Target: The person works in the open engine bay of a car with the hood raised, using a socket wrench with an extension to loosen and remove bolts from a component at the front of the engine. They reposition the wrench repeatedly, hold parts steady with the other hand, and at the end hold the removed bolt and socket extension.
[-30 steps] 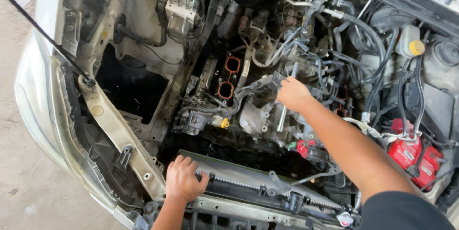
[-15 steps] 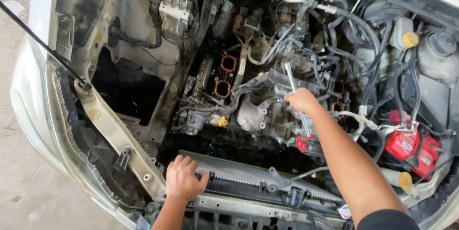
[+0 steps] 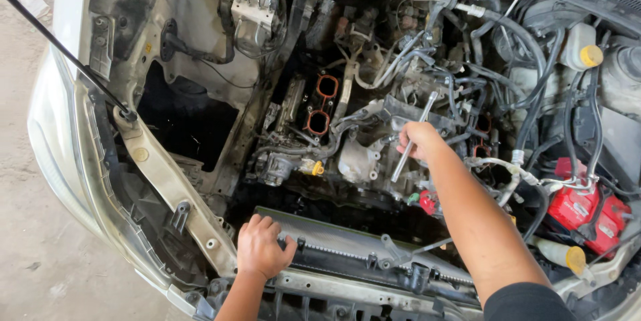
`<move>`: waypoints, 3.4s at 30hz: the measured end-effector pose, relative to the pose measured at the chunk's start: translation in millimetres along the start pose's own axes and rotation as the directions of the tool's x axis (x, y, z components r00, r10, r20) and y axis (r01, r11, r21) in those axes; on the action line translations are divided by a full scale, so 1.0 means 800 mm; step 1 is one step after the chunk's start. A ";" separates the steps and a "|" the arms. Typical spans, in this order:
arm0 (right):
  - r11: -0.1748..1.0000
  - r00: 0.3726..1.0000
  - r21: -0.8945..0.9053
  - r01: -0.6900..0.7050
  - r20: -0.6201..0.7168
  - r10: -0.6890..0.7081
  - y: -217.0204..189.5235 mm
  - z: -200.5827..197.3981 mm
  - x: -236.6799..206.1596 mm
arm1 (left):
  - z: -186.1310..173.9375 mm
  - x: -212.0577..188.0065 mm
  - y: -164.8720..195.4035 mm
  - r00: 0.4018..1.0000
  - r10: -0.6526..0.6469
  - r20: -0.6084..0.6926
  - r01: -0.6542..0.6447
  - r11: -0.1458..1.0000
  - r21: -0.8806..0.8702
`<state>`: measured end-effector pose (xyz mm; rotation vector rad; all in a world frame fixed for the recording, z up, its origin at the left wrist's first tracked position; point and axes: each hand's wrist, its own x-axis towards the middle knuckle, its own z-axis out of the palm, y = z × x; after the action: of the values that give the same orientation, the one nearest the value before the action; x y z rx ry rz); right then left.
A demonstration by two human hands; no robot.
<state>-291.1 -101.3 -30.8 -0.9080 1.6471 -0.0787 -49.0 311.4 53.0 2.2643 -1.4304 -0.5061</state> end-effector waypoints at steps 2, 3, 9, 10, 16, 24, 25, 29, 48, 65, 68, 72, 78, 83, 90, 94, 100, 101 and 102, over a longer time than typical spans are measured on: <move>0.995 0.999 -0.095 0.039 0.019 -0.037 -0.001 0.000 -0.003 | 0.000 0.000 0.000 1.000 0.007 -0.004 -0.007 1.000 0.000; 0.857 0.967 -0.451 0.250 0.073 -0.244 -0.004 -0.002 -0.010 | 0.000 0.000 0.001 1.000 0.013 -0.004 -0.013 1.000 0.002; -0.500 0.766 -0.783 0.370 0.562 -0.312 -0.057 0.003 -0.084 | -0.001 0.001 0.002 1.000 0.014 0.001 -0.014 1.000 0.018; -0.612 0.746 -0.711 0.347 0.605 -0.279 -0.064 0.004 -0.096 | -0.001 0.002 0.002 1.000 0.018 0.002 -0.018 1.000 0.018; -0.168 0.788 -0.897 0.410 0.441 -0.429 -0.060 -0.014 -0.105 | 0.000 0.000 0.002 1.000 0.017 -0.012 -0.017 1.000 0.010; 0.723 0.977 -0.660 0.206 0.097 -0.190 -0.028 -0.025 -0.029 | 0.000 -0.001 0.000 1.000 0.002 0.014 -0.002 1.000 0.012; 0.788 0.989 -0.600 0.142 0.046 -0.143 -0.023 -0.023 -0.024 | 0.000 -0.002 -0.001 1.000 0.005 0.000 -0.005 1.000 0.008; 0.905 1.000 -0.425 -0.010 -0.020 0.001 -0.019 -0.015 -0.009 | 0.001 -0.003 -0.003 0.999 0.023 -0.036 -0.024 1.000 -0.019; -0.562 0.763 -0.750 0.349 0.576 -0.295 -0.049 0.005 -0.098 | -0.016 -0.004 -0.012 0.999 0.034 -0.038 -0.036 0.998 -0.043; 0.907 0.999 -0.419 -0.035 -0.020 0.029 -0.030 -0.005 -0.017 | -0.008 -0.002 -0.009 0.999 0.031 -0.024 -0.031 0.999 -0.016; 0.902 0.998 -0.428 -0.066 -0.047 0.050 -0.027 0.000 -0.018 | -0.008 -0.004 -0.009 1.000 0.011 -0.004 -0.011 1.000 -0.014; 0.947 0.993 -0.299 -0.121 -0.044 0.113 -0.029 0.001 -0.015 | -0.007 -0.003 -0.010 1.000 0.007 -0.009 -0.007 1.000 -0.020; 0.987 0.992 -0.095 -0.129 -0.009 0.128 -0.020 -0.004 -0.012 | -0.008 -0.002 -0.007 1.000 0.007 -0.004 -0.007 1.000 -0.007; 0.989 0.987 0.000 -0.145 -0.074 0.145 -0.015 -0.007 -0.025 | -0.010 -0.003 -0.007 1.000 0.004 0.008 -0.004 1.000 -0.014; 0.926 0.995 -0.366 -0.094 -0.053 0.080 -0.040 0.018 -0.015 | -0.009 -0.003 -0.008 1.000 -0.010 0.013 0.010 1.000 -0.011; 0.949 0.991 -0.297 -0.108 -0.109 0.079 -0.043 0.033 -0.006 | -0.008 -0.003 -0.008 1.000 -0.007 0.022 0.008 1.000 -0.010; 0.378 0.986 -0.914 0.149 0.108 -0.127 -0.060 0.027 -0.030 | -0.010 -0.002 -0.010 1.000 -0.003 0.018 0.003 1.000 -0.017; 0.118 0.948 -0.957 0.266 0.237 -0.214 -0.063 0.024 -0.039 | -0.010 -0.002 -0.011 1.000 -0.007 0.013 0.007 1.000 -0.017; -0.155 0.890 -0.924 0.349 0.379 -0.254 -0.065 0.021 -0.049 | -0.010 -0.002 -0.012 1.000 -0.010 0.012 0.010 1.000 -0.017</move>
<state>-250.0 -107.0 22.1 -2.4741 1.0941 1.0718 -38.6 318.0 54.8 2.2603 -1.4159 -0.5339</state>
